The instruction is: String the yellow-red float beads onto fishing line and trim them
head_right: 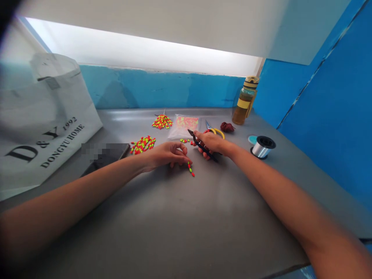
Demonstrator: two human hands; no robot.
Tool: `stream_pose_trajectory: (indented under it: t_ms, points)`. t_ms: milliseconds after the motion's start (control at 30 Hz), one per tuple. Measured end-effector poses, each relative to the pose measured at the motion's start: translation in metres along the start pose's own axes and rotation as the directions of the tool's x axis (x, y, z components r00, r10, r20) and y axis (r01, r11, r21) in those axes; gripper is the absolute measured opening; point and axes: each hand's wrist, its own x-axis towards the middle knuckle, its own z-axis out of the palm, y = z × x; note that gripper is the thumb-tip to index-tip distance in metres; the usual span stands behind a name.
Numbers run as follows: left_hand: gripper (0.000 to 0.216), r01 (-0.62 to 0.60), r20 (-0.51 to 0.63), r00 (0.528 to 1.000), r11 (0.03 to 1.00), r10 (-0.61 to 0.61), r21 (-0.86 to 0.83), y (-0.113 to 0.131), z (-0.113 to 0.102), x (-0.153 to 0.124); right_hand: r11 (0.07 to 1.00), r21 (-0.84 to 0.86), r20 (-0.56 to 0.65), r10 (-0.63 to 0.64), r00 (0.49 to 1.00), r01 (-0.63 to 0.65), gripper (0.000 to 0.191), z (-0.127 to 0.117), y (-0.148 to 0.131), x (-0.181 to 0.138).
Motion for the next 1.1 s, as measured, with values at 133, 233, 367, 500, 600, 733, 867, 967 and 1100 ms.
stream_pose_trajectory:
  t_ms: [133, 233, 367, 500, 600, 733, 867, 967, 1100]
  points:
    - [0.043, -0.031, -0.013, 0.999, 0.999, 0.031, 0.025, 0.001, 0.001, -0.001, 0.997, -0.057, 0.026, -0.045, 0.999, 0.046, 0.041, -0.001, -0.001, -0.002]
    - [0.046, -0.049, -0.101, 0.994, 0.998, 0.052, 0.026, 0.004, 0.0, -0.002, 0.988, -0.12, 0.049, -0.091, 0.995, 0.096, 0.031, 0.0, -0.002, -0.005]
    - [0.039, -0.069, -0.332, 0.925, 0.942, 0.183, 0.327, 0.003, -0.008, 0.002, 0.992, -0.09, 0.044, -0.085, 0.995, 0.089, 0.022, 0.001, -0.003, -0.007]
    - [0.027, -0.031, -0.343, 0.841, 0.671, 0.418, 0.741, -0.006, -0.018, 0.005, 0.991, -0.095, 0.059, -0.092, 0.994, 0.098, 0.019, 0.001, -0.003, -0.006]
    - [0.044, -0.005, -0.242, 0.84, 0.454, 0.486, 0.891, -0.013, -0.022, 0.004, 0.99, -0.111, 0.056, -0.084, 0.995, 0.09, 0.019, 0.001, -0.003, -0.006]
    - [0.048, 0.011, -0.182, 0.865, 0.345, 0.467, 0.939, -0.016, -0.017, 0.001, 0.986, -0.125, 0.059, -0.103, 0.993, 0.109, 0.02, 0.0, -0.002, -0.006]
    - [0.043, -0.037, -0.104, 0.878, 0.283, 0.467, 0.958, -0.018, -0.005, -0.001, 0.988, -0.109, 0.044, -0.101, 0.994, 0.105, 0.02, 0.001, -0.001, -0.004]
    - [0.044, -0.061, -0.063, 0.905, 0.274, 0.422, 0.96, -0.021, 0.002, -0.001, 0.99, -0.111, 0.042, -0.084, 0.996, 0.088, 0.023, 0.001, 0.002, -0.002]
    - [0.045, -0.083, -0.043, 0.913, 0.288, 0.406, 0.954, -0.025, 0.003, 0.002, 0.986, -0.132, 0.042, -0.101, 0.994, 0.105, 0.022, 0.0, 0.006, 0.001]
